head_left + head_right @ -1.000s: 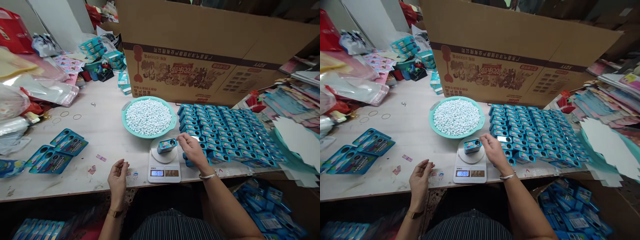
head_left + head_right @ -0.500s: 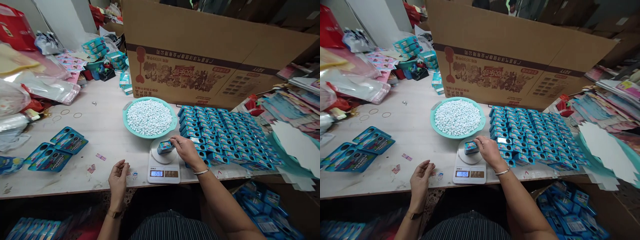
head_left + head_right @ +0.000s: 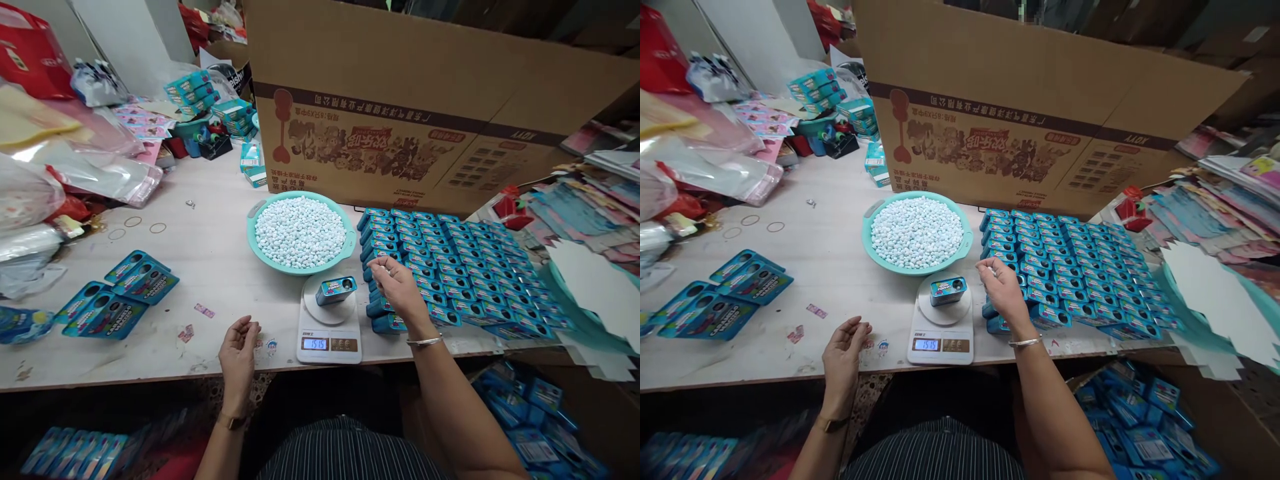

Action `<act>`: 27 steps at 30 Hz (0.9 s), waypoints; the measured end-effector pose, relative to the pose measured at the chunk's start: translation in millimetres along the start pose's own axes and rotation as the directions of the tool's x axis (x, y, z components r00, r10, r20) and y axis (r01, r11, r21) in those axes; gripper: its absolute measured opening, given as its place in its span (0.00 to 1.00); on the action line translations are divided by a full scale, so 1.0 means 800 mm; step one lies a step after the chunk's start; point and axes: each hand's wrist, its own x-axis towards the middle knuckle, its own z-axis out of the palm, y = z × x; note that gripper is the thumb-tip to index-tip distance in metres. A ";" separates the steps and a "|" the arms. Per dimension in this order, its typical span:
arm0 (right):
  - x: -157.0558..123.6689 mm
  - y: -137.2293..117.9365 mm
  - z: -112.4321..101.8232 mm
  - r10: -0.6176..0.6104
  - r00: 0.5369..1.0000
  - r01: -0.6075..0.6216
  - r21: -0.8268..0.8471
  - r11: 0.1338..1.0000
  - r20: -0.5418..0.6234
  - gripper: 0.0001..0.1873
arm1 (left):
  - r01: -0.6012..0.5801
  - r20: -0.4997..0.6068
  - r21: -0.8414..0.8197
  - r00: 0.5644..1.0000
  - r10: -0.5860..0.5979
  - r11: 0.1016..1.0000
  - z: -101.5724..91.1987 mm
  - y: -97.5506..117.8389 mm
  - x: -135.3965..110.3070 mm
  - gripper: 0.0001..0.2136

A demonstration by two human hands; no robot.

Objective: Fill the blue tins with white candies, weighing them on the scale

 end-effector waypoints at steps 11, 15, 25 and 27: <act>-0.006 0.001 0.014 -0.203 0.960 0.259 -0.342 0.903 0.193 0.17 | -0.007 0.039 0.010 0.999 0.007 1.000 0.007 0.000 -0.002 0.26; -0.005 0.003 0.019 -0.148 0.944 0.271 -0.433 0.860 0.295 0.19 | -0.008 0.034 0.026 0.999 0.007 1.000 0.007 0.000 -0.004 0.26; -0.003 -0.017 -0.042 -0.021 0.988 0.085 0.433 0.898 -0.150 0.19 | -0.131 0.061 0.096 0.990 0.126 0.987 0.016 0.004 -0.008 0.24; -0.008 -0.015 -0.041 0.016 0.993 0.044 0.488 0.872 -0.118 0.19 | -0.270 0.145 0.154 0.958 0.248 0.951 0.033 0.014 -0.015 0.20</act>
